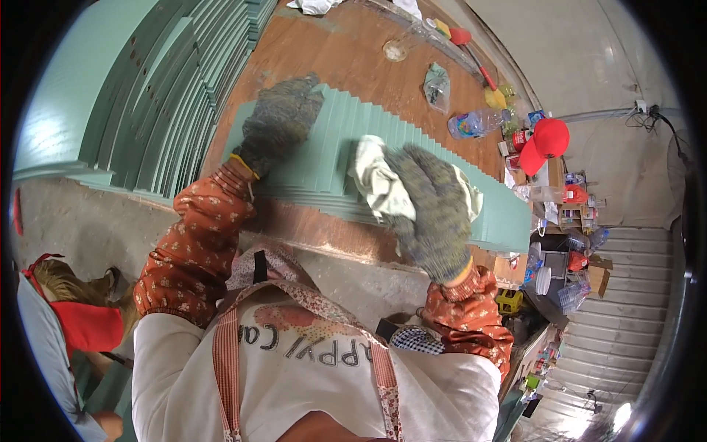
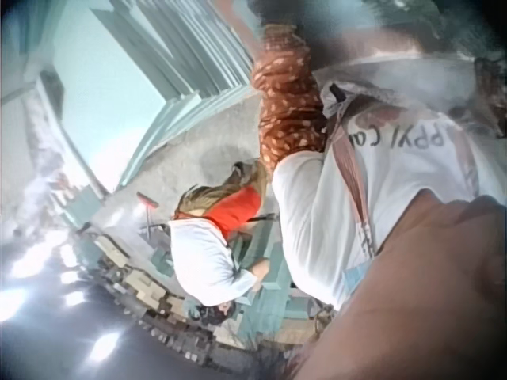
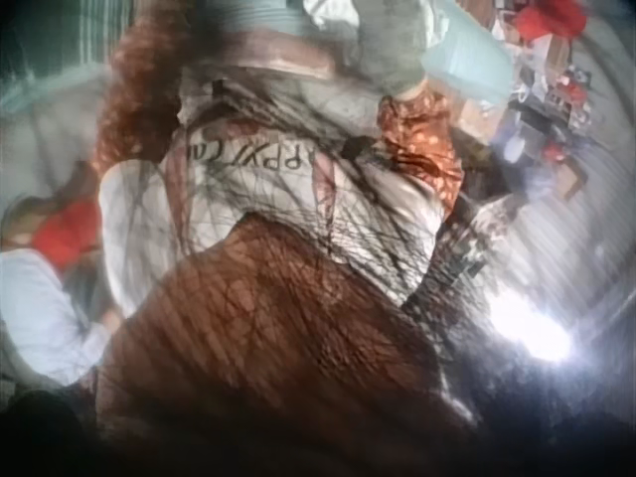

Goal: Wiping down a series of green rectangular panels with a cloth.

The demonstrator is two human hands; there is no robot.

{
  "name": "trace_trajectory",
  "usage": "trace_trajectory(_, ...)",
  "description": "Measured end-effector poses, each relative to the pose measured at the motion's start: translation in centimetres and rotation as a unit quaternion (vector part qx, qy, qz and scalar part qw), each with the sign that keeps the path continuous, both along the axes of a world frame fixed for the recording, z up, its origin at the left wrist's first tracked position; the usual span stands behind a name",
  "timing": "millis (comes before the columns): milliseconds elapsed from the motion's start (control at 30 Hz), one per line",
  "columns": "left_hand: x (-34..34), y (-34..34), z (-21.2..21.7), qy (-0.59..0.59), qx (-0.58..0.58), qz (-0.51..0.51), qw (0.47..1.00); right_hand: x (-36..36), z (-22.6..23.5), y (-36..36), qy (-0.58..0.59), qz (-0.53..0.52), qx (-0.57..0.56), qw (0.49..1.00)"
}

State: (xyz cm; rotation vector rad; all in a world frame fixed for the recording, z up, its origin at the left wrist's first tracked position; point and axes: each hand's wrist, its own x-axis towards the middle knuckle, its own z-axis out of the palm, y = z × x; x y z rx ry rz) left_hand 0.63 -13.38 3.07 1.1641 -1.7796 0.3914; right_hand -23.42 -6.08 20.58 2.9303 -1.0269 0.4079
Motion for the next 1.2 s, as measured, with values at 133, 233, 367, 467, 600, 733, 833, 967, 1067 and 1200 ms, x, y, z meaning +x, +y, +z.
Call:
trace_trajectory(133,-0.9,-0.1,1.6,0.051,0.071,-0.090,0.992,-0.9,-2.8,-6.7,0.048,-0.024,-0.057,0.997)
trace_trajectory(233,-1.2,0.6,4.0,0.114,0.171,-0.087,0.975,-0.1,-4.1,-13.8,-0.042,-0.050,0.137,0.988)
trace_trajectory(367,-0.9,-0.5,2.0,0.096,0.144,-0.076,0.982,-0.8,-0.5,-16.4,-0.004,-0.245,0.114,0.963)
trace_trajectory(467,1.1,0.5,-2.8,-0.105,0.055,-0.002,0.993,-3.2,-0.7,-12.5,-0.120,-0.049,0.026,0.991)
trace_trajectory(600,1.4,0.9,-8.8,-0.260,-0.079,0.065,0.960,-3.7,-3.5,-7.4,0.091,-0.066,-0.053,0.992)
trace_trajectory(733,0.6,0.1,-7.4,-0.307,0.000,0.203,0.930,-2.8,-3.7,-16.6,0.076,-0.210,0.042,0.974)
trace_trajectory(833,-0.6,0.3,-0.2,-0.180,0.117,0.053,0.975,-4.1,-0.8,-14.8,-0.052,-0.253,0.030,0.965)
trace_trajectory(967,-0.4,-0.1,2.8,-0.053,0.071,-0.083,0.993,-9.2,-3.0,-5.9,0.106,-0.153,-0.048,0.981)
trace_trajectory(1067,0.2,-1.0,1.7,-0.044,0.095,-0.094,0.990,-10.3,-4.2,-0.2,0.075,-0.176,-0.042,0.981)
trace_trajectory(1200,-0.5,-0.9,0.8,-0.026,0.093,-0.091,0.991,-11.7,-3.9,3.7,0.073,-0.201,-0.017,0.977)
